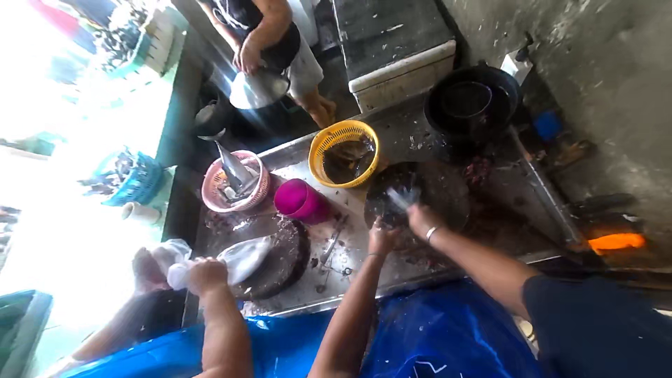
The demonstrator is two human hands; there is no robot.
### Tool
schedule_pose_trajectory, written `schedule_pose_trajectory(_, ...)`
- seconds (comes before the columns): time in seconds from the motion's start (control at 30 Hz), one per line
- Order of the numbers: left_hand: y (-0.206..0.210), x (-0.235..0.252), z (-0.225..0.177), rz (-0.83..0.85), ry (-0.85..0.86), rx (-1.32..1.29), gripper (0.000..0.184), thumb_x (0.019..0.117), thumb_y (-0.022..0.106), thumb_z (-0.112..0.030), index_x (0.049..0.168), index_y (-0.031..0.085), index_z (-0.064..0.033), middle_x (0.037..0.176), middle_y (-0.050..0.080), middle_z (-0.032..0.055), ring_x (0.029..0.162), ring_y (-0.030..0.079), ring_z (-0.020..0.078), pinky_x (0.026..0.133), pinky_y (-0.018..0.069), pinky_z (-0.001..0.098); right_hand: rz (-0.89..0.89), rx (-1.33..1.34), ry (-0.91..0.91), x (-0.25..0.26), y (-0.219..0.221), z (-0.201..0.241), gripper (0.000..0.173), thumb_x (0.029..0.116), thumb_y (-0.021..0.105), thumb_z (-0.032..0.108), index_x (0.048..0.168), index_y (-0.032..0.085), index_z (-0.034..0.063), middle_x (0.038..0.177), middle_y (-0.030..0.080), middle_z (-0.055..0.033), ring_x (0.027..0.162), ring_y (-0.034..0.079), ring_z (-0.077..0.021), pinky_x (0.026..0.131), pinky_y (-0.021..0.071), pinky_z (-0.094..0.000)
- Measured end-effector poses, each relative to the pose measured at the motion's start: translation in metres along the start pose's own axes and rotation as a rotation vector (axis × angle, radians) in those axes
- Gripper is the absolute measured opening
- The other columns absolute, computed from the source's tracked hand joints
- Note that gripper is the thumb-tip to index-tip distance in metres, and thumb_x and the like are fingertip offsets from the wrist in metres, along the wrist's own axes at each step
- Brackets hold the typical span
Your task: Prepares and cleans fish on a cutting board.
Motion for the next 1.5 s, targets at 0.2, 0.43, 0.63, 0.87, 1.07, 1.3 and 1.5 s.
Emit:
schedule_pose_trajectory(0.2,0.006,0.002,0.015,0.026,-0.025,-0.033,0.058,0.0857,0.080,-0.027,0.135,0.058,-0.0063,0.114,0.072,0.0142,0.102,0.072,0.0247,0.094,0.0581,0.0481,0.066,0.005,-0.034,0.013,-0.021,-0.022,0.032,0.1043,0.056,0.021,0.123,0.068,-0.0027,0.122,0.068,-0.0289,0.117,0.065,-0.0453,0.101,0.0491,-0.0662)
schedule_pose_trajectory(0.43,0.011,-0.004,0.010,0.031,-0.038,-0.020,0.075,0.0838,0.084,-0.034,0.145,0.052,-0.0050,0.130,0.067,0.0169,0.120,0.065,0.0268,0.106,0.0515,0.0476,0.154,-0.018,-0.045,0.024,-0.032,-0.031,0.035,0.1076,0.051,0.024,0.122,0.070,-0.0008,0.123,0.068,-0.0266,0.120,0.064,-0.0429,0.103,0.0484,-0.0648)
schedule_pose_trajectory(0.63,0.021,-0.003,0.024,0.073,-0.046,-0.170,0.074,0.0834,0.085,-0.027,0.143,0.051,-0.0020,0.122,0.069,0.0175,0.106,0.071,0.0242,0.096,0.0590,0.0437,0.129,0.011,-0.145,0.023,-0.018,-0.041,0.039,0.1078,0.051,0.030,0.115,0.073,-0.0017,0.115,0.071,-0.0267,0.111,0.068,-0.0426,0.097,0.0511,-0.0647)
schedule_pose_trajectory(0.87,0.029,-0.010,0.047,0.285,-0.346,-0.761,0.022,0.0984,0.065,-0.014,0.115,0.058,-0.0019,0.079,0.067,0.0074,0.047,0.050,0.0075,0.042,0.0404,0.0213,0.137,0.076,-0.152,0.005,-0.009,-0.061,0.045,0.1102,0.046,0.033,0.119,0.069,-0.0039,0.114,0.070,-0.0280,0.109,0.068,-0.0422,0.098,0.0508,-0.0623)
schedule_pose_trajectory(1.07,0.020,-0.001,0.042,0.303,-0.437,-1.053,0.040,0.1076,0.044,-0.042,0.096,0.061,-0.0068,0.064,0.058,0.0040,0.040,0.043,0.0056,0.036,0.0349,0.0173,0.222,0.058,-0.184,-0.008,-0.002,-0.059,0.043,0.1118,0.042,0.032,0.123,0.066,-0.0018,0.113,0.068,-0.0244,0.106,0.065,-0.0378,0.097,0.0494,-0.0573)
schedule_pose_trajectory(1.3,0.025,0.000,0.037,0.419,-0.453,-1.158,0.034,0.1071,0.043,-0.036,0.100,0.061,-0.0068,0.071,0.060,0.0052,0.041,0.046,0.0047,0.035,0.0369,0.0156,0.149,0.001,-0.158,-0.014,-0.006,-0.071,0.044,0.1108,0.043,0.037,0.117,0.068,0.0006,0.104,0.067,-0.0226,0.097,0.066,-0.0368,0.089,0.0519,-0.0568)
schedule_pose_trajectory(1.5,0.022,-0.006,0.030,0.360,-0.520,-1.284,0.034,0.1064,0.045,-0.036,0.097,0.060,-0.0068,0.067,0.058,0.0039,0.041,0.049,0.0060,0.036,0.0412,0.0160,0.115,0.046,-0.030,-0.009,-0.013,-0.090,0.046,0.1091,0.047,0.041,0.118,0.069,0.0024,0.102,0.070,-0.0208,0.092,0.069,-0.0343,0.085,0.0563,-0.0555)
Point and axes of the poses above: each hand's wrist, its own x-axis towards the middle knuckle, its own y-axis out of the palm, z = x × y, the point moved 5 cm from there along x, towards the middle knuckle
